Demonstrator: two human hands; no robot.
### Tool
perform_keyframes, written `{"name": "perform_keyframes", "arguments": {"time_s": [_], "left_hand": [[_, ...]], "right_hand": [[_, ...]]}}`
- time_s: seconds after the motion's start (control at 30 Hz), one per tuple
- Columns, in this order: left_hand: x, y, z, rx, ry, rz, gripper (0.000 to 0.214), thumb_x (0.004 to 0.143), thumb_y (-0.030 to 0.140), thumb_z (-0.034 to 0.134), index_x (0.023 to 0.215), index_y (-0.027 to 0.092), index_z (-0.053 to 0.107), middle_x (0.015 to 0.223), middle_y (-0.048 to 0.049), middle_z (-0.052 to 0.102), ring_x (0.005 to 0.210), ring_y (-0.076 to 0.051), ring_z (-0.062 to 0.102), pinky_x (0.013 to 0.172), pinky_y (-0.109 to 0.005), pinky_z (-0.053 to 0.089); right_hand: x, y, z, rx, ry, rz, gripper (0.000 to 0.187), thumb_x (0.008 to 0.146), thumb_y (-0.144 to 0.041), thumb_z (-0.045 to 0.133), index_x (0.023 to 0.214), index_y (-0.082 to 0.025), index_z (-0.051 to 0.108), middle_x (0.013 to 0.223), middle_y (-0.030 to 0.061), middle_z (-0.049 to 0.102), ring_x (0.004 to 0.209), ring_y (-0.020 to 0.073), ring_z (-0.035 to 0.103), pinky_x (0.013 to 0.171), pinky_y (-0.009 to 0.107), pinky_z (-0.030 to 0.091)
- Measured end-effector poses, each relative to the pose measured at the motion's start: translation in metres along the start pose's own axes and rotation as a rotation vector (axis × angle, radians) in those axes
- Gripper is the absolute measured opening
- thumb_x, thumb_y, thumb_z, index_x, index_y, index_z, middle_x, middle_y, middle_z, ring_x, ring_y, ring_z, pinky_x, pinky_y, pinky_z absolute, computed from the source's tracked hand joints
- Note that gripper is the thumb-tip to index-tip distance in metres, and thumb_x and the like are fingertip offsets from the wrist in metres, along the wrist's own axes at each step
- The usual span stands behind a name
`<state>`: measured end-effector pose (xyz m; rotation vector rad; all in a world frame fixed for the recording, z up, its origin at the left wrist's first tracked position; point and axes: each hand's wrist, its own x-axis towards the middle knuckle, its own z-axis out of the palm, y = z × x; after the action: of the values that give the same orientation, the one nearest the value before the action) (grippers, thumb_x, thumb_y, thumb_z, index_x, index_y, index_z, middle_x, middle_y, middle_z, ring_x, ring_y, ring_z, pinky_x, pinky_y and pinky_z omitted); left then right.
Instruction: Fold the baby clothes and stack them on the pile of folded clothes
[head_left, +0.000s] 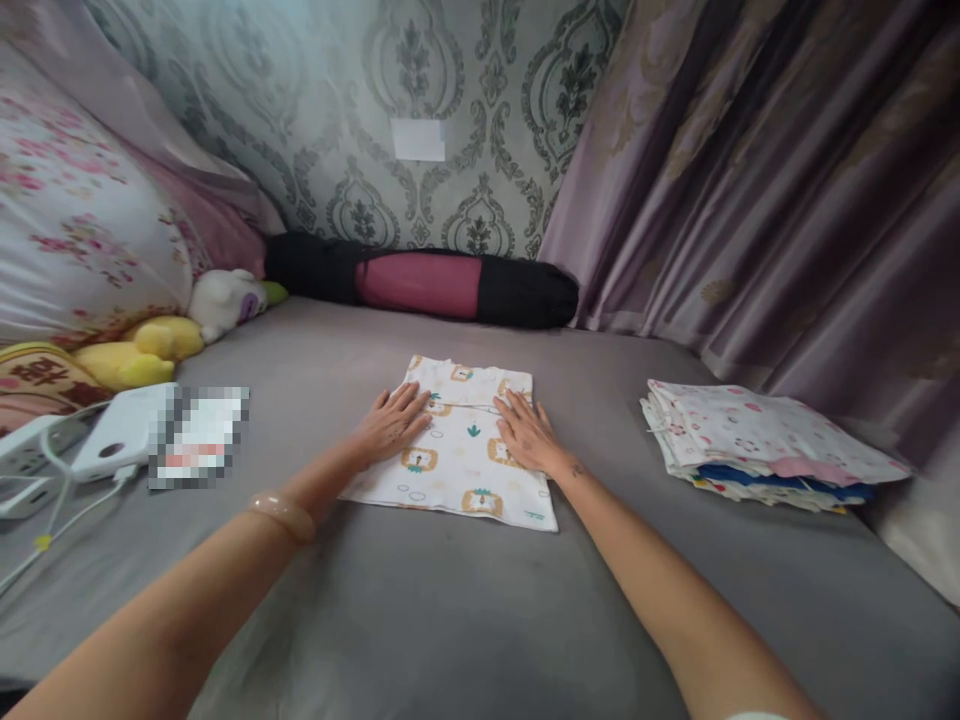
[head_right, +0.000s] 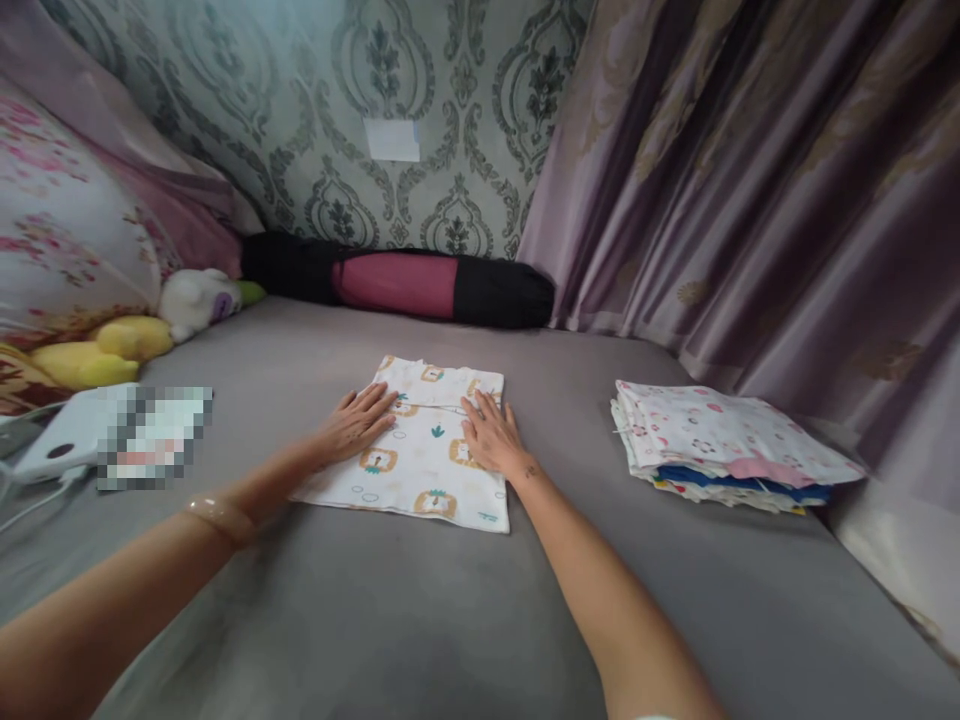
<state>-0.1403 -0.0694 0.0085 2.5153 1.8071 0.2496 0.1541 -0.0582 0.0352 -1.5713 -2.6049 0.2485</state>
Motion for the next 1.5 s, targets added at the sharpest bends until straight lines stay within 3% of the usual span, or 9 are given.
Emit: {"name": "perform_keyframes", "arguments": {"time_s": [0.17,0.27,0.5,0.63,0.8,0.97,1.23,1.5], "left_hand": [[-0.001,0.011,-0.012,0.077,0.009,0.018,0.059,0.096,0.049,0.026,0.145,0.018,0.033,0.154,-0.0166,0.025,0.143,-0.03,0.02,0.113,-0.056,0.013],[-0.011,0.022,-0.022,0.078,0.038,0.081,0.056,0.096,0.047,0.031,0.143,0.018,0.037,0.153,-0.017,0.028,0.142,-0.031,0.023,0.113,-0.054,0.014],[-0.04,0.052,-0.041,-0.118,0.007,0.323,0.043,0.096,0.04,0.035,0.133,0.022,0.046,0.133,-0.0126,0.052,0.123,-0.026,0.048,0.102,-0.04,0.036],[-0.058,0.069,-0.055,-0.24,-0.028,0.455,0.037,0.095,0.044,0.039,0.116,0.021,0.059,0.114,-0.0103,0.06,0.104,-0.022,0.058,0.091,-0.032,0.043],[-0.074,0.078,-0.068,-0.29,-0.099,0.455,0.04,0.084,0.056,0.057,0.096,0.02,0.067,0.094,-0.0071,0.061,0.087,-0.019,0.059,0.077,-0.028,0.044],[-0.076,0.078,-0.068,-0.33,-0.125,0.462,0.027,0.09,0.043,0.054,0.085,0.02,0.067,0.086,-0.0051,0.061,0.085,-0.018,0.058,0.079,-0.028,0.043],[-0.079,0.082,-0.058,-0.158,-0.033,0.488,0.031,0.097,0.028,0.035,0.08,0.018,0.059,0.082,-0.0061,0.06,0.082,-0.018,0.056,0.078,-0.03,0.043],[-0.087,0.077,-0.052,-0.1,0.029,0.447,0.029,0.099,0.03,0.028,0.097,0.018,0.054,0.09,-0.0075,0.059,0.085,-0.019,0.056,0.078,-0.031,0.044]], "right_hand": [[-0.006,-0.007,-0.005,-0.003,-0.004,0.013,0.056,0.097,-0.037,0.024,0.15,-0.018,0.023,0.158,0.0088,0.013,0.145,0.023,0.007,0.115,0.05,0.008],[-0.019,-0.018,-0.007,0.016,0.061,-0.047,0.053,0.097,-0.034,0.03,0.146,-0.016,0.032,0.156,0.0103,0.021,0.144,0.022,0.013,0.115,0.047,0.007],[-0.051,-0.046,-0.009,0.115,0.128,-0.254,0.034,0.094,-0.027,0.042,0.123,-0.019,0.058,0.134,0.0078,0.051,0.125,0.0188,0.043,0.107,0.033,0.03],[-0.066,-0.056,-0.012,0.138,0.124,-0.327,0.025,0.095,-0.025,0.044,0.112,-0.021,0.062,0.119,0.007,0.059,0.114,0.0191,0.05,0.101,0.034,0.036],[-0.083,-0.069,-0.016,0.181,0.1,-0.315,0.02,0.094,-0.032,0.05,0.105,-0.022,0.064,0.107,0.0058,0.06,0.104,0.0192,0.053,0.094,0.033,0.041],[-0.092,-0.077,-0.019,0.162,0.064,-0.308,0.02,0.088,-0.035,0.06,0.102,-0.022,0.064,0.102,0.005,0.06,0.102,0.0203,0.053,0.092,0.032,0.041],[-0.096,-0.085,-0.023,-0.002,0.082,-0.334,0.023,0.098,-0.029,0.043,0.097,-0.019,0.064,0.096,0.0068,0.061,0.096,0.02,0.054,0.087,0.031,0.042],[-0.107,-0.073,-0.023,-0.063,0.119,-0.254,0.021,0.09,-0.007,0.044,0.09,-0.018,0.062,0.098,0.0071,0.06,0.098,0.0198,0.054,0.084,0.03,0.044]]}}
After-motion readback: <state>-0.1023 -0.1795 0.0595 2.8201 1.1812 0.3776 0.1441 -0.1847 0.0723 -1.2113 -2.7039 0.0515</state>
